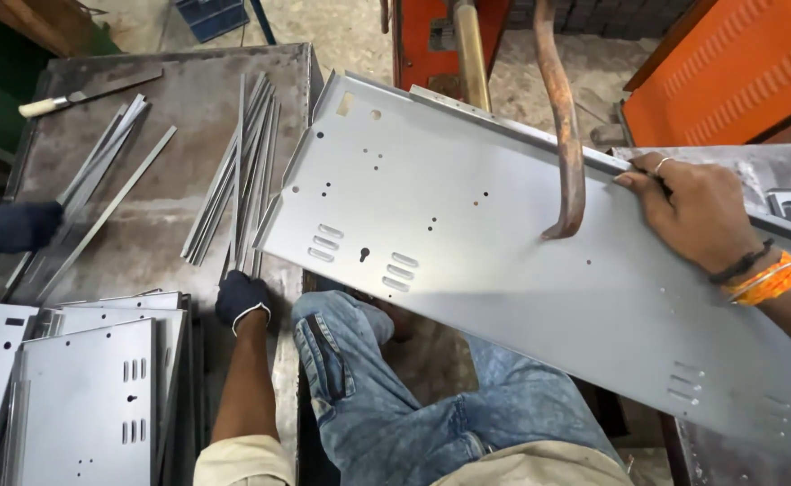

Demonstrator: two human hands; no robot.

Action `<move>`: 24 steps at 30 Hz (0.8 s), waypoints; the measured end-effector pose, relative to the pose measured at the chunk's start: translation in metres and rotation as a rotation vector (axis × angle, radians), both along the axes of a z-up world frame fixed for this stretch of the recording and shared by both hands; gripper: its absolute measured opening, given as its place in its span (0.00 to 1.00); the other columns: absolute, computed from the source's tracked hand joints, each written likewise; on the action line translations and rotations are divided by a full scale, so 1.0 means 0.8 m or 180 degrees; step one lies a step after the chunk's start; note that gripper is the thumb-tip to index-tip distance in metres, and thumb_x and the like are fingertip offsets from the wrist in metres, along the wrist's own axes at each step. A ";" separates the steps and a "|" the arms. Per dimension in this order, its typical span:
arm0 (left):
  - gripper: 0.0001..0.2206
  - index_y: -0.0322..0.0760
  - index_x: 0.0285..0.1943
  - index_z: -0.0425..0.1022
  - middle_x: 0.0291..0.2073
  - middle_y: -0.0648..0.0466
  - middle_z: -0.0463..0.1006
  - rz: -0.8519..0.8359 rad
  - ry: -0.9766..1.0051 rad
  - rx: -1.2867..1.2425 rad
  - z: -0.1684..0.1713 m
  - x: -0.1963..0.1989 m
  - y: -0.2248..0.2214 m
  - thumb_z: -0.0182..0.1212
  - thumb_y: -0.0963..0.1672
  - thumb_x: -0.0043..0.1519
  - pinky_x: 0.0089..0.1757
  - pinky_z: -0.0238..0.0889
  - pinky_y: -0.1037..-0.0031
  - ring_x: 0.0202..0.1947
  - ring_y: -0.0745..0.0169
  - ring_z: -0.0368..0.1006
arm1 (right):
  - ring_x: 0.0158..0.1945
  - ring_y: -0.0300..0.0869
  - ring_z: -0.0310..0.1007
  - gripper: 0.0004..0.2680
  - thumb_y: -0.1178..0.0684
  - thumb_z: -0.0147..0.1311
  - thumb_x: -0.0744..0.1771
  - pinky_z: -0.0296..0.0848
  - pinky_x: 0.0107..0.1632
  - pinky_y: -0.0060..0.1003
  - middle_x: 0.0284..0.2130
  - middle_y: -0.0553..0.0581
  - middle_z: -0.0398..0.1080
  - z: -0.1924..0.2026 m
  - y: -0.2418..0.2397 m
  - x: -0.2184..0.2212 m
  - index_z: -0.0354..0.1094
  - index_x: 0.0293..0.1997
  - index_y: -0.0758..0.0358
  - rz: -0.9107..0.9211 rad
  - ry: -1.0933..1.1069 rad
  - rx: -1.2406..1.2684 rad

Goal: Using a stationary spot welding machine to attach metal rails to large pre-cut metal panels.

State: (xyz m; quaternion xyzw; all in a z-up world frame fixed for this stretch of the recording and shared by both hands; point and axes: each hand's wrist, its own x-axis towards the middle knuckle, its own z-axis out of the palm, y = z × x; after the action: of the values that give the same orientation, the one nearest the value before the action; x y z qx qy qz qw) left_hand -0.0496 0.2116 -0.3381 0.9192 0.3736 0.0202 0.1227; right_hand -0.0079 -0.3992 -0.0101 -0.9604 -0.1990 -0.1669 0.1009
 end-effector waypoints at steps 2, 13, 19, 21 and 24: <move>0.12 0.36 0.45 0.81 0.44 0.39 0.82 -0.0063 0.0079 0.0039 -0.010 0.003 0.008 0.62 0.47 0.60 0.45 0.72 0.50 0.45 0.35 0.79 | 0.28 0.55 0.74 0.12 0.47 0.55 0.72 0.69 0.35 0.47 0.28 0.67 0.73 0.001 0.002 0.001 0.76 0.51 0.67 -0.0053 0.0029 -0.0005; 0.20 0.27 0.45 0.82 0.41 0.34 0.81 -0.0187 -0.0550 -0.1085 -0.039 -0.050 0.035 0.69 0.50 0.53 0.47 0.71 0.56 0.44 0.36 0.78 | 0.29 0.57 0.73 0.12 0.46 0.57 0.74 0.68 0.35 0.46 0.25 0.67 0.71 -0.014 -0.010 0.019 0.76 0.45 0.67 0.0195 -0.0082 -0.0170; 0.24 0.26 0.43 0.82 0.33 0.37 0.83 -0.0312 -0.0638 -0.1249 0.001 -0.047 0.025 0.73 0.51 0.45 0.40 0.74 0.57 0.36 0.40 0.83 | 0.26 0.56 0.73 0.11 0.46 0.56 0.74 0.68 0.33 0.46 0.23 0.66 0.71 -0.015 -0.016 0.023 0.75 0.46 0.67 0.0143 -0.0018 -0.0182; 0.21 0.28 0.36 0.83 0.29 0.38 0.83 -0.0479 -0.0356 -0.0953 -0.007 -0.043 0.030 0.74 0.52 0.46 0.37 0.74 0.56 0.31 0.40 0.82 | 0.27 0.55 0.73 0.12 0.46 0.55 0.75 0.68 0.33 0.46 0.23 0.65 0.71 -0.015 -0.017 0.018 0.75 0.45 0.66 0.0162 -0.0045 -0.0147; 0.19 0.30 0.27 0.84 0.27 0.38 0.81 -0.0684 -0.0219 -0.0332 0.022 -0.052 0.018 0.76 0.52 0.46 0.36 0.72 0.56 0.29 0.40 0.78 | 0.27 0.55 0.74 0.12 0.46 0.54 0.75 0.68 0.34 0.46 0.23 0.65 0.71 -0.010 -0.012 0.015 0.76 0.46 0.66 0.0202 -0.0023 -0.0111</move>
State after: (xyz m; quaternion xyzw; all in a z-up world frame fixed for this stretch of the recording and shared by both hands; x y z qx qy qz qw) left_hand -0.0911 0.2264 -0.3208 0.9451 0.2691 0.0190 0.1846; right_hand 0.0045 -0.4088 -0.0181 -0.9546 -0.2326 -0.1636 0.0887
